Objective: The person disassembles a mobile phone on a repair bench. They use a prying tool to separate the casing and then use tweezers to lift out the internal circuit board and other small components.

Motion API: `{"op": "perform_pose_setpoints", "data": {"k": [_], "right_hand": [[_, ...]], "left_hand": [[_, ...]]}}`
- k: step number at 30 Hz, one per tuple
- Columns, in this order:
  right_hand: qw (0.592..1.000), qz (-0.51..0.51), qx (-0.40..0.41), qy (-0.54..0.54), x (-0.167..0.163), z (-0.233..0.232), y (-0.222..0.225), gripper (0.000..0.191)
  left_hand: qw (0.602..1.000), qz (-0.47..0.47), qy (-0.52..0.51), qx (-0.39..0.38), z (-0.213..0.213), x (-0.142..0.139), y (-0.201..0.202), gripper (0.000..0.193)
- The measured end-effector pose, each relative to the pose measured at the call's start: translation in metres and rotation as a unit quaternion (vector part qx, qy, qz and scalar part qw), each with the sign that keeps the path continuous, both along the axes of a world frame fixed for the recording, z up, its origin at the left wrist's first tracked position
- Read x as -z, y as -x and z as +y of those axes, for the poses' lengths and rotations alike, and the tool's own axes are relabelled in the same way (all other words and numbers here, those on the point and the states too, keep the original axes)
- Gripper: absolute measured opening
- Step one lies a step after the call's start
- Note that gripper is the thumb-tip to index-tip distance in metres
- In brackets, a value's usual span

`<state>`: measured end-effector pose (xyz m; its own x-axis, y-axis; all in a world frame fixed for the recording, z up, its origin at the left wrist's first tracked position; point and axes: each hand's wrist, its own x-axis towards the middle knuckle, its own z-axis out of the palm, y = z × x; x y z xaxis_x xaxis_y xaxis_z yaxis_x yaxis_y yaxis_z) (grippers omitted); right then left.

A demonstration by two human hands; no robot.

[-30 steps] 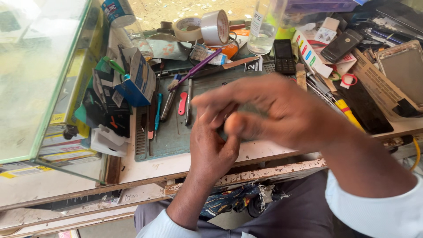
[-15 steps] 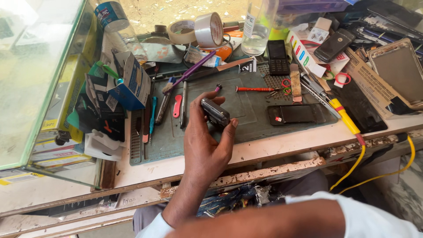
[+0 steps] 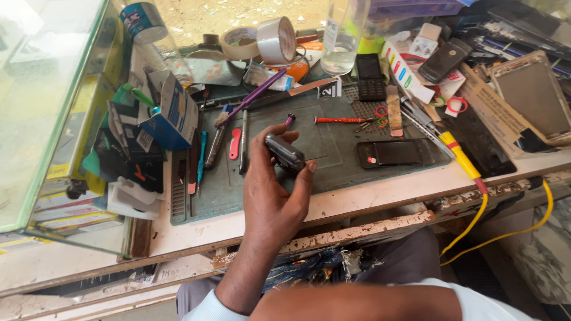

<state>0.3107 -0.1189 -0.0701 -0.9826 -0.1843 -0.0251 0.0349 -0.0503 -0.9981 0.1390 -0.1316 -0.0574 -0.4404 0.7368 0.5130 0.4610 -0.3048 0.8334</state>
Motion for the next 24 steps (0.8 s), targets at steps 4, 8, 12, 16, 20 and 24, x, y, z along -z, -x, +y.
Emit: {"op": "perform_pose_setpoints", "data": {"k": [4,8,12,16,20,24], "right_hand": [[0.970,0.034,0.240,-0.022,-0.008,0.023,-0.011,0.018],[0.790,0.246,0.553,-0.103,-0.021,0.054,-0.017,0.014],[0.742,0.246,0.613,-0.113,-0.018,0.078,-0.029,0.019],[0.744,0.235,0.612,-0.127,0.001,0.079,-0.040,0.014],[0.748,0.224,0.583,-0.225,-0.002,0.077,-0.042,0.021],[0.771,0.186,0.535,-0.291,-0.021,0.069,-0.040,0.034]], "left_hand": [[0.999,0.030,-0.007,-0.012,0.002,0.001,0.003,0.060],[1.000,0.002,-0.004,0.007,-0.002,0.000,0.002,0.059],[1.000,0.019,0.001,0.003,-0.002,-0.005,0.002,0.059],[1.000,-0.013,0.020,0.016,-0.002,-0.008,0.004,0.060],[0.999,-0.017,0.021,0.020,-0.003,-0.008,0.004,0.061],[1.000,0.005,0.009,0.016,-0.003,-0.006,0.003,0.062]]}}
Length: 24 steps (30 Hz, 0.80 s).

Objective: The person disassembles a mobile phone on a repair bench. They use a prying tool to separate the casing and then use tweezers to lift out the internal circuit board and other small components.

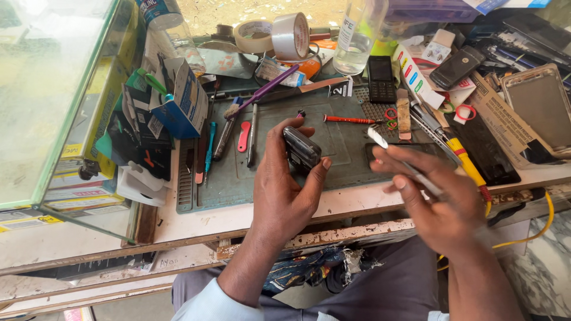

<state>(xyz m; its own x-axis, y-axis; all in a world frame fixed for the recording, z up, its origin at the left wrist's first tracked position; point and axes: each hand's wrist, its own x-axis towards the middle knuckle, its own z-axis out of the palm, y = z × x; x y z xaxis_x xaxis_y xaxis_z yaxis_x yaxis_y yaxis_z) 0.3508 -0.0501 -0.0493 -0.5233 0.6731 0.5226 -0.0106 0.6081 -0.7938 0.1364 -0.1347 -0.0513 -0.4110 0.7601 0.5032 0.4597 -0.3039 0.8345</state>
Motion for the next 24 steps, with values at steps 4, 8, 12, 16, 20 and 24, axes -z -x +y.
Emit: {"op": "perform_pose_setpoints", "data": {"k": [4,8,12,16,20,24], "right_hand": [[0.995,-0.012,-0.096,0.011,-0.006,-0.003,0.005,0.047],[0.978,0.125,-0.138,0.097,0.004,0.000,0.012,0.040],[0.986,0.137,-0.033,0.090,0.016,0.003,0.020,0.030],[0.983,0.147,-0.012,0.113,0.017,0.005,0.024,0.024],[0.975,0.174,-0.050,0.130,0.015,0.006,0.024,0.020],[0.976,0.175,-0.040,0.123,0.015,0.007,0.025,0.020]], "left_hand": [[1.000,-0.002,0.003,0.002,-0.001,0.002,0.001,0.062],[1.000,0.007,-0.010,-0.001,-0.001,0.003,0.001,0.062],[1.000,-0.007,0.001,0.000,-0.001,0.003,0.001,0.062],[1.000,-0.004,-0.003,0.002,-0.001,0.002,0.002,0.062],[1.000,0.004,-0.015,-0.001,-0.001,0.004,0.003,0.062],[1.000,0.010,-0.015,-0.003,0.000,0.005,0.004,0.061]]}}
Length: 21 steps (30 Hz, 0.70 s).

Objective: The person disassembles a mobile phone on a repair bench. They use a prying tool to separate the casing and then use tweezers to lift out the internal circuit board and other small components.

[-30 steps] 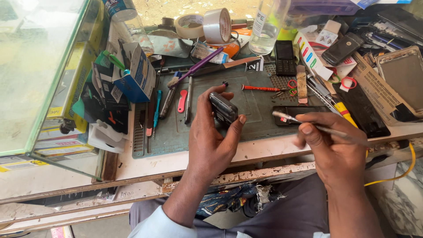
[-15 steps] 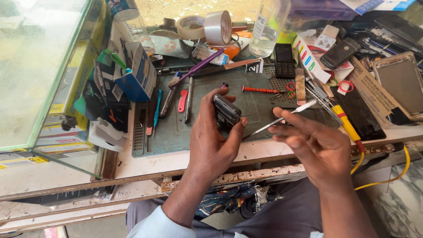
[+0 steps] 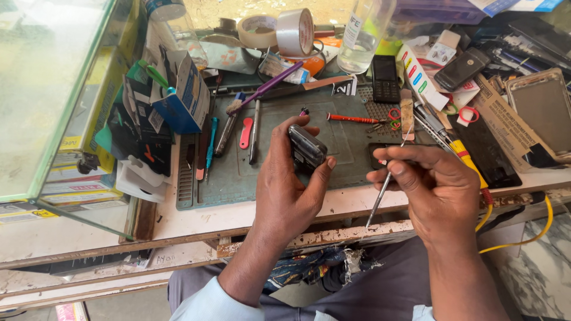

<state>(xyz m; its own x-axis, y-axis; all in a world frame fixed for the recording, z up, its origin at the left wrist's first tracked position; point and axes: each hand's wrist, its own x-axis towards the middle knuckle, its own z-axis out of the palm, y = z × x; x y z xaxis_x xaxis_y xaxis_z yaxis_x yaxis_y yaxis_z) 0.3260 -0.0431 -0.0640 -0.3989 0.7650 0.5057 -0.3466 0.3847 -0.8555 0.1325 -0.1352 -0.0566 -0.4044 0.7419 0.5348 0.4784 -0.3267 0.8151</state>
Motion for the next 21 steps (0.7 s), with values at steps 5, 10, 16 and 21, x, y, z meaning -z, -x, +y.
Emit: {"op": "perform_pose_setpoints", "data": {"k": [5,10,16,21], "right_hand": [[0.999,-0.001,0.053,-0.008,-0.004,0.000,-0.002,0.027],[0.983,-0.024,0.141,-0.114,-0.008,0.003,-0.002,0.028],[0.977,-0.016,0.107,-0.184,-0.004,0.007,-0.005,0.033],[0.975,-0.088,0.138,-0.150,0.010,0.010,-0.020,0.026]], "left_hand": [[1.000,-0.006,0.009,0.001,0.000,0.001,0.000,0.061],[0.999,-0.030,0.016,0.015,0.001,0.001,0.000,0.060],[1.000,-0.019,0.000,0.013,0.002,0.004,0.001,0.060],[1.000,-0.014,0.016,0.004,0.002,0.005,0.002,0.061]]}}
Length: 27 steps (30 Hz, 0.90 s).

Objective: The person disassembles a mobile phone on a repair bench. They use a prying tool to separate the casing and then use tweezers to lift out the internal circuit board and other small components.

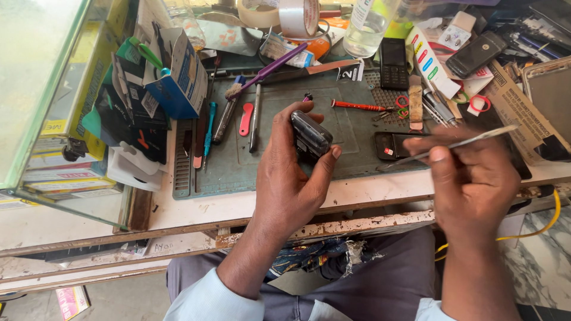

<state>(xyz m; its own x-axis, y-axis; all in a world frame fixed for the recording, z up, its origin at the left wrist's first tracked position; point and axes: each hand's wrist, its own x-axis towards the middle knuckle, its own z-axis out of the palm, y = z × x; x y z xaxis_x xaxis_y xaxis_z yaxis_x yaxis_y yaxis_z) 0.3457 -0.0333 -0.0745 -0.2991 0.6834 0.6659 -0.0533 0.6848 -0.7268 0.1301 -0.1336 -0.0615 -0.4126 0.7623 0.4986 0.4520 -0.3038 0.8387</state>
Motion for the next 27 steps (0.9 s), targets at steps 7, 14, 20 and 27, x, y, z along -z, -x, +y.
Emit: {"op": "perform_pose_setpoints", "data": {"k": [7,14,20,27], "right_hand": [[0.983,0.034,-0.030,0.176,0.032,0.026,-0.063,0.023],[0.922,0.141,-0.259,0.252,0.053,0.031,-0.089,0.050],[0.856,0.146,-0.433,0.242,0.056,0.019,-0.080,0.078],[0.950,0.116,-0.172,0.234,0.041,0.006,-0.041,0.022]], "left_hand": [[1.000,-0.001,-0.027,0.004,-0.002,0.001,0.001,0.061],[1.000,-0.006,-0.017,0.002,-0.001,0.001,0.002,0.060],[1.000,-0.008,-0.018,0.004,0.000,0.000,0.000,0.061],[1.000,-0.001,-0.022,-0.001,0.000,0.000,0.000,0.061]]}}
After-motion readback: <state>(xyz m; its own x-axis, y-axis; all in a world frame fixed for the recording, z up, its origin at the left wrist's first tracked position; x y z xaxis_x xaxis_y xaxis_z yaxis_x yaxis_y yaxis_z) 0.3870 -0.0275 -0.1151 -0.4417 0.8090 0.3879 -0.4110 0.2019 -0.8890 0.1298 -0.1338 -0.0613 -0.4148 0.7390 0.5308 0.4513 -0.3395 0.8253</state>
